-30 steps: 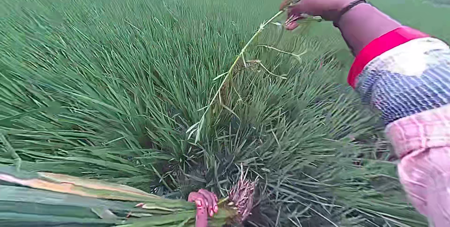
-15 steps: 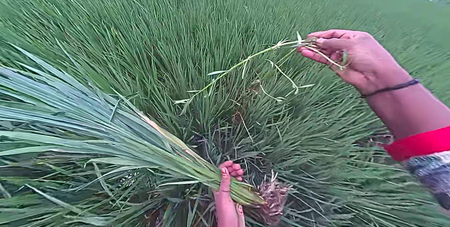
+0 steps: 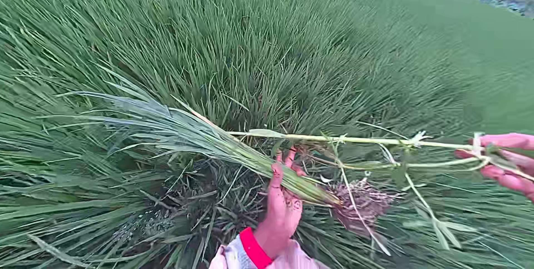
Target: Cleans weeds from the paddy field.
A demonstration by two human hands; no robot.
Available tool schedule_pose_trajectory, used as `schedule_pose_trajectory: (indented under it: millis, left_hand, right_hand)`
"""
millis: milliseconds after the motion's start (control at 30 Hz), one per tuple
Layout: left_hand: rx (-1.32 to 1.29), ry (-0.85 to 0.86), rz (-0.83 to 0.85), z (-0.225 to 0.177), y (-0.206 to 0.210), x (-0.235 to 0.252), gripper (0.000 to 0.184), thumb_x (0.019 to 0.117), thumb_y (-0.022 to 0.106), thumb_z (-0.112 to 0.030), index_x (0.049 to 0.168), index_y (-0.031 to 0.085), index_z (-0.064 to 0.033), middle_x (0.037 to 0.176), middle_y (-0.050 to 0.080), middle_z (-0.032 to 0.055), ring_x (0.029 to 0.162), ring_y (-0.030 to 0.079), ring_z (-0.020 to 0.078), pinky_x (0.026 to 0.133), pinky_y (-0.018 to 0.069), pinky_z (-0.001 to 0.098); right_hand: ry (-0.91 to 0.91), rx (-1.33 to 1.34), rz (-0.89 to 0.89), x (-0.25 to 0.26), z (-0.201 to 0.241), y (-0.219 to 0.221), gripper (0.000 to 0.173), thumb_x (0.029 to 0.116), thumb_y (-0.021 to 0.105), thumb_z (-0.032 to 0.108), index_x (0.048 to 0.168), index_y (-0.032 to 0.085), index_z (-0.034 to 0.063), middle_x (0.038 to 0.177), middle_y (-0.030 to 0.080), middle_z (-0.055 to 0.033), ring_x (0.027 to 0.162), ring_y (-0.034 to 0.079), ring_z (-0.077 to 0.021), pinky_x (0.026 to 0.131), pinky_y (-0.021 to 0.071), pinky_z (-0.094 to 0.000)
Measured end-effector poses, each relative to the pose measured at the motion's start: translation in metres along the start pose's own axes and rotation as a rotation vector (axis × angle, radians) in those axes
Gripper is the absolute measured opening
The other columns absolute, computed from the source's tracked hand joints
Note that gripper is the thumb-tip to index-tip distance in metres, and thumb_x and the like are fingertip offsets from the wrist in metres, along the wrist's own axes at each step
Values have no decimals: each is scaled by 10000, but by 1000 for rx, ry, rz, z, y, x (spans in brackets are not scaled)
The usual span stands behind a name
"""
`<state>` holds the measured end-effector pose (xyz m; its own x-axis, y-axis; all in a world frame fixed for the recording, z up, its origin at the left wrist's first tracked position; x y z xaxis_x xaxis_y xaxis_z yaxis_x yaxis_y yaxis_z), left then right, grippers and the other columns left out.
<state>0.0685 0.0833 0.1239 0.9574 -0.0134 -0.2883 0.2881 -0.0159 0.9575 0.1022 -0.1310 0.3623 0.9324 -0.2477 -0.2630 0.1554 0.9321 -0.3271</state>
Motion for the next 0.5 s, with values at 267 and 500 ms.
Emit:
schedule_pose_trajectory:
  millis: [267, 500]
  left_hand:
    - [196, -220, -84, 94, 3, 7, 359, 1117, 316, -210, 1171, 650, -89, 920, 745, 48, 734, 722, 125, 644, 609, 269]
    - [516, -190, -148, 112, -6, 1, 295, 1095, 330, -71, 967, 596, -84, 658, 618, -34, 616, 653, 60, 644, 583, 209]
  right_hand:
    - [78, -29, 217, -36, -156, -188, 357, 971, 466, -3, 1078, 775, 140, 987, 797, -18, 817, 766, -97, 680, 634, -227]
    - [201, -424, 275, -11, -183, -208, 282, 957, 521, -77, 1063, 750, 48, 827, 769, 9, 702, 734, -73, 652, 616, -214]
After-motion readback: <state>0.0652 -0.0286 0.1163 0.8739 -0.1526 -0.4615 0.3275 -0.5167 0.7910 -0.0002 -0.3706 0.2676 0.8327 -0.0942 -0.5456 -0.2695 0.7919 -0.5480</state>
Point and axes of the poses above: each hand's wrist, its own x-axis towards the middle knuckle, its own y-axis out of the palm, z = x × y, the point moved 9 cm from there along x, towards the middle knuckle
